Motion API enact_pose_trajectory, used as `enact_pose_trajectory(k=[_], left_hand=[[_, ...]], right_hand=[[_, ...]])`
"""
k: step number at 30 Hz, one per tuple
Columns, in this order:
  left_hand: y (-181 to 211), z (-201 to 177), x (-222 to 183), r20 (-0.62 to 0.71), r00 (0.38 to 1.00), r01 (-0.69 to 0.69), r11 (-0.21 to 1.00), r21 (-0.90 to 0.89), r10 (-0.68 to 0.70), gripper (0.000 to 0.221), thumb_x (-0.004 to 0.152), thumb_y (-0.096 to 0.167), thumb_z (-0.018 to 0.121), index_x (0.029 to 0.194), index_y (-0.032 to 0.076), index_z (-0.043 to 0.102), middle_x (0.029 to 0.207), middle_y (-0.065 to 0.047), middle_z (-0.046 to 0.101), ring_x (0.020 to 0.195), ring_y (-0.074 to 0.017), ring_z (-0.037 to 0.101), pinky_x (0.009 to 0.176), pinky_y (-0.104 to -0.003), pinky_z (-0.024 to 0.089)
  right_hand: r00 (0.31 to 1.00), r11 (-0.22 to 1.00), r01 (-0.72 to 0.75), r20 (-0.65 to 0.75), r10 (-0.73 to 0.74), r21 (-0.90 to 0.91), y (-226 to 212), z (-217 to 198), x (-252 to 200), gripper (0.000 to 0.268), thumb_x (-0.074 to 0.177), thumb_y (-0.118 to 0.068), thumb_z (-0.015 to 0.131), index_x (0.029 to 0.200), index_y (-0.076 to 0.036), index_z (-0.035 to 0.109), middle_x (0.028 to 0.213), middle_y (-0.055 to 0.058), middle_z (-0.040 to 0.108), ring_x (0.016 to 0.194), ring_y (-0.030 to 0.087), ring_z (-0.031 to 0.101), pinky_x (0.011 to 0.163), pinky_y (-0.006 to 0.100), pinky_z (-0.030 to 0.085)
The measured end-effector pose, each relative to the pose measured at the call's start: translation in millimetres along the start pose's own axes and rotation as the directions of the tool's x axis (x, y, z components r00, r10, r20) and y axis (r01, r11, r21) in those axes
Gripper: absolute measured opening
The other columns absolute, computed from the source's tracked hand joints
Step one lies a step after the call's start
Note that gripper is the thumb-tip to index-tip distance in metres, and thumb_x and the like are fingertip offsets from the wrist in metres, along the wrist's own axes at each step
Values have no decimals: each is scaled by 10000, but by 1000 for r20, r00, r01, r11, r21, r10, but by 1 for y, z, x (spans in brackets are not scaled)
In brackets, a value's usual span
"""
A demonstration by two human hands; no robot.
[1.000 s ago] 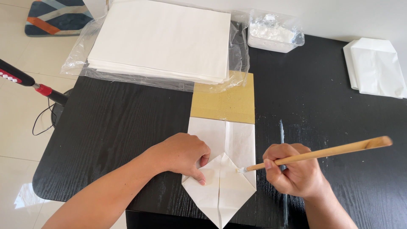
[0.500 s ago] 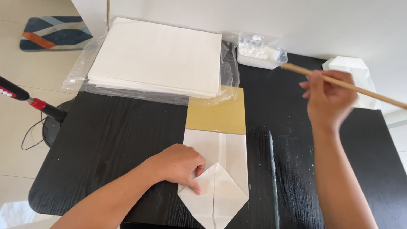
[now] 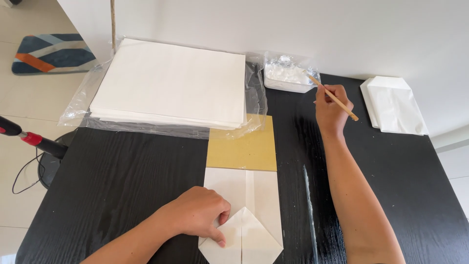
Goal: Folding and gluing the bottom of a paper bag on a table.
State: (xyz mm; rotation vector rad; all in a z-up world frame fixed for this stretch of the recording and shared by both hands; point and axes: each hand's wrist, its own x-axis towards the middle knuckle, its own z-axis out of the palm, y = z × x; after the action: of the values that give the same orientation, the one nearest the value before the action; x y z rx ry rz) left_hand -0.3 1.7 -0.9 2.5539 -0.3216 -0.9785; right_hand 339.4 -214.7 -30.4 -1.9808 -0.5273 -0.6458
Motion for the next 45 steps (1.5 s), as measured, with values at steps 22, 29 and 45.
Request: enact_pose_trajectory(k=[22,29,45], left_hand=[[2,-1,-2,-42,999,-25,999,26,26,427,712,579,814,892,236,633,853,65,668,767,-181,605,646,-356,415],[6,-5,-5,-45,999,-14,999,30,15,419,729,561,816,904,237,617,878,56,665,836,-180,604,674,-361,419],[20,14,-16,-139,989,-55,998,29,58,492,859,349,813,1251,152,588,1155,-16,588,1070,-226,571,821,-393,481]], right_hand=[[542,597,-300,382,748,-744,-75,-83,-13,695,936,-460,698,1448,-80,422,1081,131,688,1084,342,655,880,479,498],[397,817,-237,716,575,-525,-186,-127,-130,517,741,-393,867,1224,-284,718,1069,-51,754,933,97,673,866,270,515],[331,978,-92,921,207,-187,-179,-113,-215,505,855,-368,798,1311,-195,668,1084,-40,621,1016,115,631,917,285,502]])
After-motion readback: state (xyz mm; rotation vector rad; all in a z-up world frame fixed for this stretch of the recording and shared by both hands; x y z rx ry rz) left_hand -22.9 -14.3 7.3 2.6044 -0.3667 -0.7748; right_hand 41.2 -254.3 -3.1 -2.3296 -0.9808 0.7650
